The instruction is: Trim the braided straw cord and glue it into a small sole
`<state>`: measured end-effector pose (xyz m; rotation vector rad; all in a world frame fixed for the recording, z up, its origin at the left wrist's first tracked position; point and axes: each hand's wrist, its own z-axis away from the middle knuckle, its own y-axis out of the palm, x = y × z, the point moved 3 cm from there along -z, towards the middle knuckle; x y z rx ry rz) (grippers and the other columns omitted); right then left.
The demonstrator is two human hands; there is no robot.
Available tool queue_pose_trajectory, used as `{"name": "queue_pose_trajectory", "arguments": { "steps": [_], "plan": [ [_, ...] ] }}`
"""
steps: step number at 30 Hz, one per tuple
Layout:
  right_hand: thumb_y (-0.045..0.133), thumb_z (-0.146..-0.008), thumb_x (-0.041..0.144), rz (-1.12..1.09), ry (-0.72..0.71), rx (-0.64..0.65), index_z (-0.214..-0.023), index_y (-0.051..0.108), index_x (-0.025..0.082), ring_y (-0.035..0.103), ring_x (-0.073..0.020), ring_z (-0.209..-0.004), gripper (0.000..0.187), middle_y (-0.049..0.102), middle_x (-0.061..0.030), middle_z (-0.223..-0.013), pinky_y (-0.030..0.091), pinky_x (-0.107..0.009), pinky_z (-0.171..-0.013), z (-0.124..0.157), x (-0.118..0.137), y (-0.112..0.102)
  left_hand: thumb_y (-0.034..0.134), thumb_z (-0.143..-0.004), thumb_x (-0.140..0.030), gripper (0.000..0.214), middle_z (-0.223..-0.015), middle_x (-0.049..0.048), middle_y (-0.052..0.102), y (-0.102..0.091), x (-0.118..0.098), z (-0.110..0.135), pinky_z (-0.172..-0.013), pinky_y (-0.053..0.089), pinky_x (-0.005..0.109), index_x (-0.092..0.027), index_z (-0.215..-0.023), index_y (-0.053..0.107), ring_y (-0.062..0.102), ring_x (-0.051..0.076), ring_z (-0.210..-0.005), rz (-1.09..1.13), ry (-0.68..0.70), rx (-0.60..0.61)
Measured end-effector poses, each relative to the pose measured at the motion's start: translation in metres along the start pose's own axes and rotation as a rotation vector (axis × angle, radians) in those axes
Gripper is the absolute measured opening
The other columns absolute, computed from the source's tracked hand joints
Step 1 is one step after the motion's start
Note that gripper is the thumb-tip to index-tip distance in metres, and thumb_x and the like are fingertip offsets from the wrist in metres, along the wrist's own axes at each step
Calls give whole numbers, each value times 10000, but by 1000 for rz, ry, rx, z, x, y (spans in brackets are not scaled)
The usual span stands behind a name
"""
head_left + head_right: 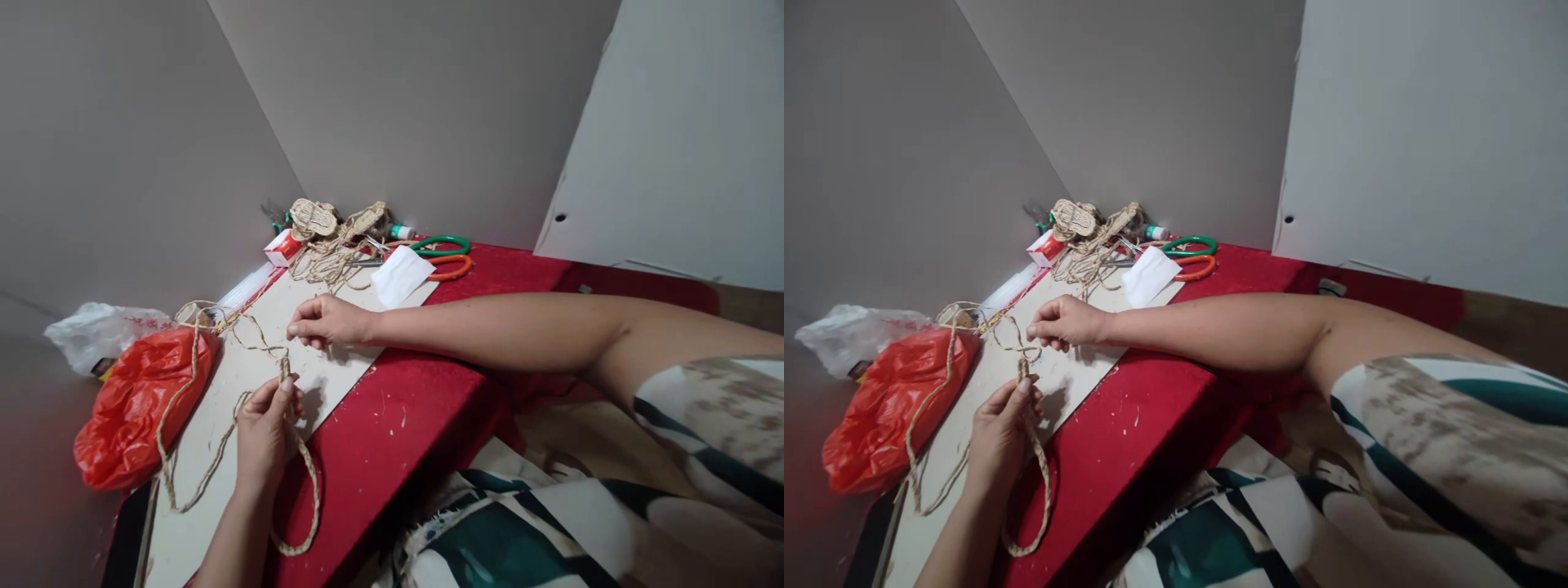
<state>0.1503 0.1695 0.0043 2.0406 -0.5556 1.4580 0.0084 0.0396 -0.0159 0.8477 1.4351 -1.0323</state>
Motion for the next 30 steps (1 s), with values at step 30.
{"name": "queue_pose_trajectory", "arguments": {
  "steps": [30],
  "plan": [
    [708,-706,304,30,47,4,-921,682,99,612,-77,-546,298,702,-46,-785,485,-170,-449,0,-16,-2,670,-758,-470,344,-554,-20,501,20,14,-2,-504,274,219,-130,-706,666,362,91,-522,-148,97,182]
  ]
}}
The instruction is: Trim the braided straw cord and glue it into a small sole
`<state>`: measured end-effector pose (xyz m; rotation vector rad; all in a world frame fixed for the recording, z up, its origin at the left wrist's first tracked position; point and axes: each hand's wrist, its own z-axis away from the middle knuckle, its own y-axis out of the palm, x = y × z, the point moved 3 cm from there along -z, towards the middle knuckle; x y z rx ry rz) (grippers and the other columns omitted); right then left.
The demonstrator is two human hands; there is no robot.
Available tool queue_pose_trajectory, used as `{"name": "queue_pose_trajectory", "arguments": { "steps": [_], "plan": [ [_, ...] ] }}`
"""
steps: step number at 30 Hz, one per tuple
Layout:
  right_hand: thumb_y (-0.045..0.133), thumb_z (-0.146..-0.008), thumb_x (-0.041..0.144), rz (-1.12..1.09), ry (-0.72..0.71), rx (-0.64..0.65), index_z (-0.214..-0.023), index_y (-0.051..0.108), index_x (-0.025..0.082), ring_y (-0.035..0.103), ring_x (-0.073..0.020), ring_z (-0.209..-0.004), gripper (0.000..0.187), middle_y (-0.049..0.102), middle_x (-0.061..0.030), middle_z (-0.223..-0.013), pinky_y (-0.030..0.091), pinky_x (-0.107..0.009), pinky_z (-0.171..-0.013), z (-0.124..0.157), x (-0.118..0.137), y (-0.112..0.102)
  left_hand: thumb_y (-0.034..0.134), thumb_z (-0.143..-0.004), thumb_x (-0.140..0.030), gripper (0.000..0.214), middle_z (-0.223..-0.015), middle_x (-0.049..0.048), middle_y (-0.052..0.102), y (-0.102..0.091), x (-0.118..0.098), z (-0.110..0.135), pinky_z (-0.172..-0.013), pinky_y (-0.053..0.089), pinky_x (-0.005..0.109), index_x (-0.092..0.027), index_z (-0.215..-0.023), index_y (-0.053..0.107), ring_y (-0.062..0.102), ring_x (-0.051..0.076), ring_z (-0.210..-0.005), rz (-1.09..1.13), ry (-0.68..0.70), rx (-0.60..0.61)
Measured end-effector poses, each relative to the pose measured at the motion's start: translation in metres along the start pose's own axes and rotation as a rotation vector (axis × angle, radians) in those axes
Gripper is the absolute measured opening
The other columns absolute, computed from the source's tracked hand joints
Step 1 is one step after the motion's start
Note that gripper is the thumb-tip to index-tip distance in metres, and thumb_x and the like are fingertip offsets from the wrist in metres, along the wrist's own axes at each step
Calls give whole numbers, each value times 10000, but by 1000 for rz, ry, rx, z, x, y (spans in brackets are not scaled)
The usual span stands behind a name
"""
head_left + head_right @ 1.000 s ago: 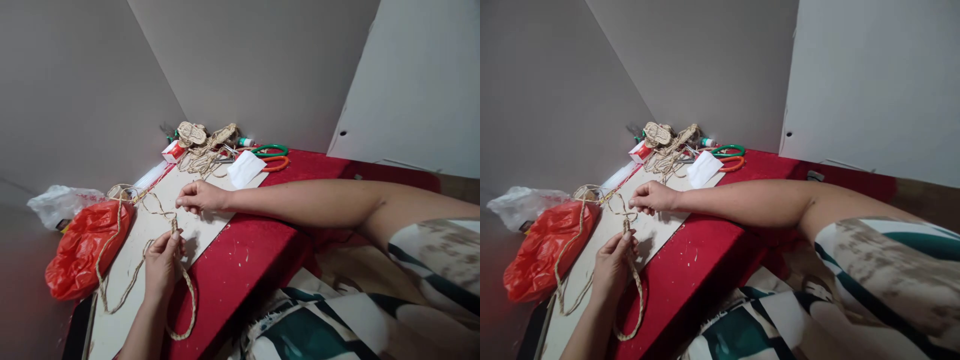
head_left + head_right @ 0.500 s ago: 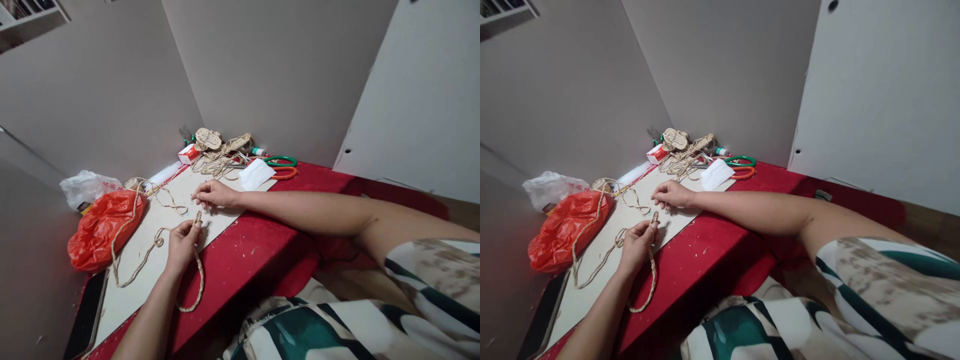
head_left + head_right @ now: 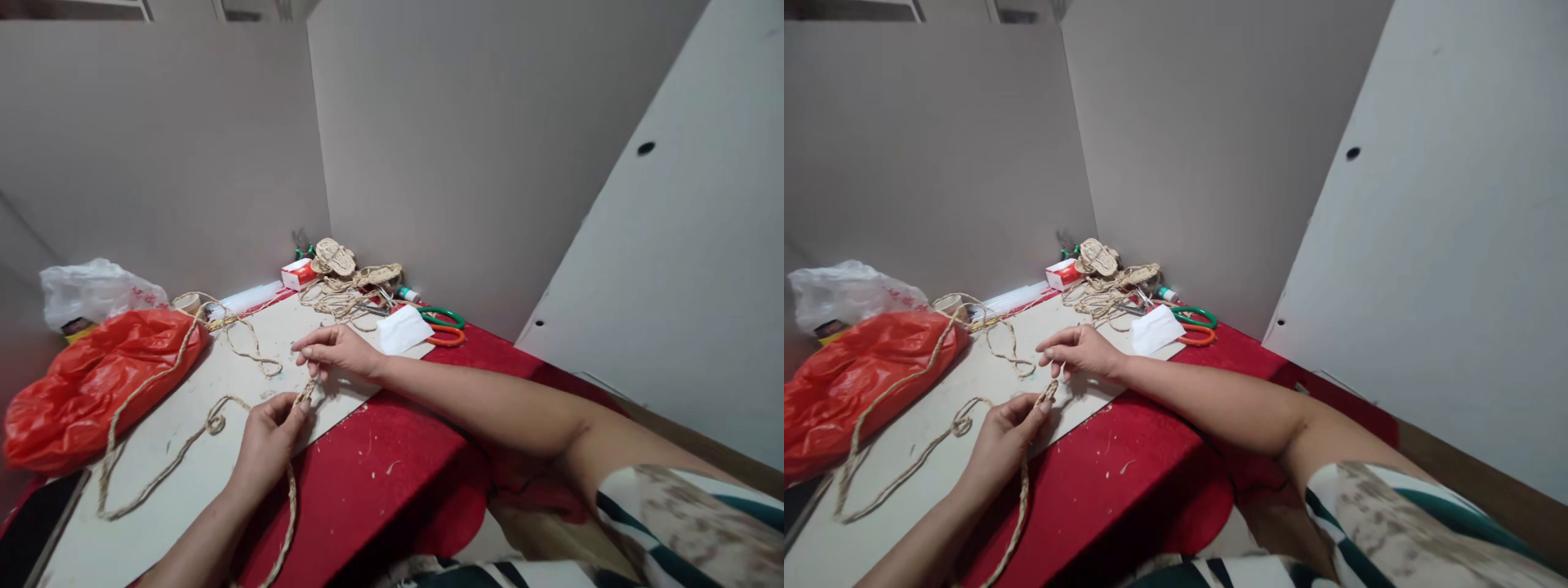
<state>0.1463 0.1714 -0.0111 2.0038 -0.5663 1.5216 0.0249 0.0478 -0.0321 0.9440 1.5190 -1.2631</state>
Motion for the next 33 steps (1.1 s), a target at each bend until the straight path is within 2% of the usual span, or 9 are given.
{"name": "queue_pose_trajectory", "arguments": {
  "steps": [4,7,10,14,19,26,33],
  "plan": [
    [762,-687,400,-2,-11,-20,-842,661,108,582,-59,-487,346,680,-18,-681,458,-156,-438,2,-1,-7,637,-779,-488,356,-534,-26,480,3,6,-5,-481,255,220,-145,-683,645,324,87,-494,-4,-75,73],
    [760,-687,448,-8,-1,-75,-804,606,127,583,-63,-470,374,653,10,-628,442,-150,-427,1,-2,-15,656,-758,-476,340,-518,-24,468,6,7,-9,-467,250,224,-154,-649,644,315,95,-486,40,-69,103],
    [733,-692,511,19,11,-151,-795,549,151,570,-71,-444,418,616,39,-585,449,-168,-422,-4,-3,-22,670,-744,-442,293,-543,-6,510,9,6,-9,-491,292,231,-162,-660,680,373,120,-520,76,-10,95],
    [654,-736,590,95,-7,-198,-743,501,161,475,-49,-359,456,557,62,-507,380,-156,-361,-9,-5,-29,635,-782,-423,268,-631,16,607,13,8,-7,-581,367,245,-172,-739,718,479,159,-609,38,0,137],
    [601,-825,526,188,-54,-200,-668,501,150,454,-47,-359,420,537,43,-475,320,-150,-355,-8,-3,-30,553,-853,-411,280,-737,31,661,12,12,-7,-671,400,257,-179,-807,704,540,188,-719,-50,13,202],
    [524,-896,436,596,-191,-91,-622,509,151,480,-71,-440,396,525,17,-482,363,-185,-458,-3,10,-26,528,-864,-439,307,-730,32,639,12,14,-6,-677,394,264,-177,-787,668,526,192,-724,-70,-9,234],
    [509,-901,380,677,-243,12,-689,560,135,558,-96,-522,329,620,-33,-573,417,-197,-534,-6,6,-24,550,-851,-470,337,-667,6,541,8,12,-4,-625,354,254,-157,-773,647,422,151,-656,9,-27,232]
  ]
}}
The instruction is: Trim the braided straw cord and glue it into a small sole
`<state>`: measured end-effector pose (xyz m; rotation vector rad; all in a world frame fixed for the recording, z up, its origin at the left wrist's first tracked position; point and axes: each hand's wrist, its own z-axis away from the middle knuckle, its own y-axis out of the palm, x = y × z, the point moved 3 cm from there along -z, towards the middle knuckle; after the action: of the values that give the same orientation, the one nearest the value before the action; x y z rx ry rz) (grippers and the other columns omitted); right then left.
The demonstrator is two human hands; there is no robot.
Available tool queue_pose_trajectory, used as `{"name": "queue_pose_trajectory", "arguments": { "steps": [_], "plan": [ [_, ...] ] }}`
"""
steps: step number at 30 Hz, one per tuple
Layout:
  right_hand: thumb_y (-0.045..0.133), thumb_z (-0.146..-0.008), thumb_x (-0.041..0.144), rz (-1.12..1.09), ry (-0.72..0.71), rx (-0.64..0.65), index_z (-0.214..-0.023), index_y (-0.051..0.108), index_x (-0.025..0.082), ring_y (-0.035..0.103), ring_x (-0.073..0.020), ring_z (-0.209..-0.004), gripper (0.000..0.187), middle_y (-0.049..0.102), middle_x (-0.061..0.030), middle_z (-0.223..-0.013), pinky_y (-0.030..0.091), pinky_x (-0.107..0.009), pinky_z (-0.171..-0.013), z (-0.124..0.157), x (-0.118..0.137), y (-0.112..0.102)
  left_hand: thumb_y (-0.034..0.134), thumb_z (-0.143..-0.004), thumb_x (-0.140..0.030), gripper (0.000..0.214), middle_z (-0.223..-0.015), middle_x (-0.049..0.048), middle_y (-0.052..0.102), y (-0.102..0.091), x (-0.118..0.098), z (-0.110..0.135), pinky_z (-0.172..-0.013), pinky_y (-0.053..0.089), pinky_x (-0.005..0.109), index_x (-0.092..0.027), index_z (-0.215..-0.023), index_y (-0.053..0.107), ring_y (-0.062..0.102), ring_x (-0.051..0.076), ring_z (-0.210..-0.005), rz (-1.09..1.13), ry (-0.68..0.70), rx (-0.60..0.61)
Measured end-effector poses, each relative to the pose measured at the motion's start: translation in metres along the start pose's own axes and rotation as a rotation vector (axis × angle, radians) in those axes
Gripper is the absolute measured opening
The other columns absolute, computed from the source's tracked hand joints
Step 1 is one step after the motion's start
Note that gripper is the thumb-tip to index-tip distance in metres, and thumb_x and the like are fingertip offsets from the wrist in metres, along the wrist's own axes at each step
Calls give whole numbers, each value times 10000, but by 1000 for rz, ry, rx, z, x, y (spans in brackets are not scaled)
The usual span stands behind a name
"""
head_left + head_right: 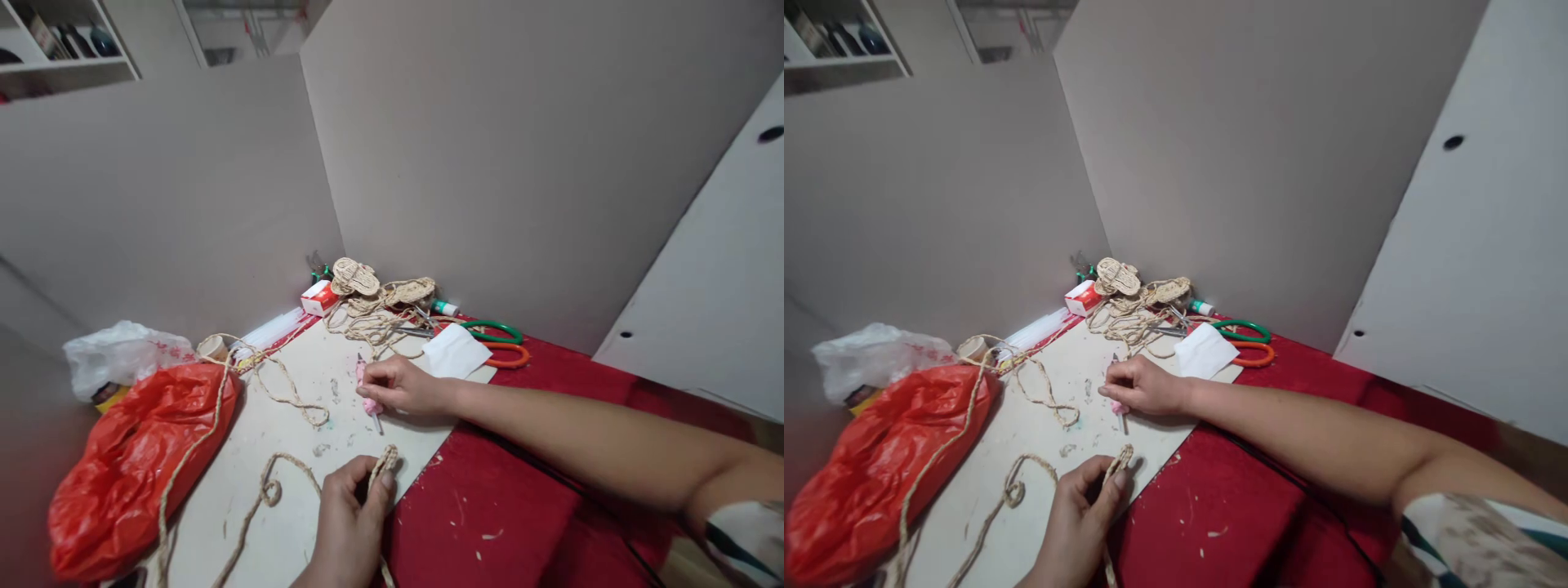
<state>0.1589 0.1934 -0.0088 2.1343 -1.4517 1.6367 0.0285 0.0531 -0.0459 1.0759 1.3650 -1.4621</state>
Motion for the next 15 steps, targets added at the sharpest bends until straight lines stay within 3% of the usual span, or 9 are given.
{"name": "queue_pose_trajectory", "arguments": {
  "steps": [8,15],
  "plan": [
    [567,-846,305,170,-180,24,-682,601,126,447,-71,-514,244,577,-2,-575,356,-187,-533,-5,5,5,574,-823,-523,385,-620,-3,485,-3,-5,1,-597,329,252,-155,-739,647,383,146,-631,-127,28,-103],
    [632,-808,298,276,-240,31,-735,652,144,504,-76,-571,172,616,13,-630,361,-184,-573,-12,11,8,647,-717,-609,450,-637,33,568,0,-12,-1,-630,401,278,-162,-717,697,463,174,-649,-156,100,-336]
  ]
}}
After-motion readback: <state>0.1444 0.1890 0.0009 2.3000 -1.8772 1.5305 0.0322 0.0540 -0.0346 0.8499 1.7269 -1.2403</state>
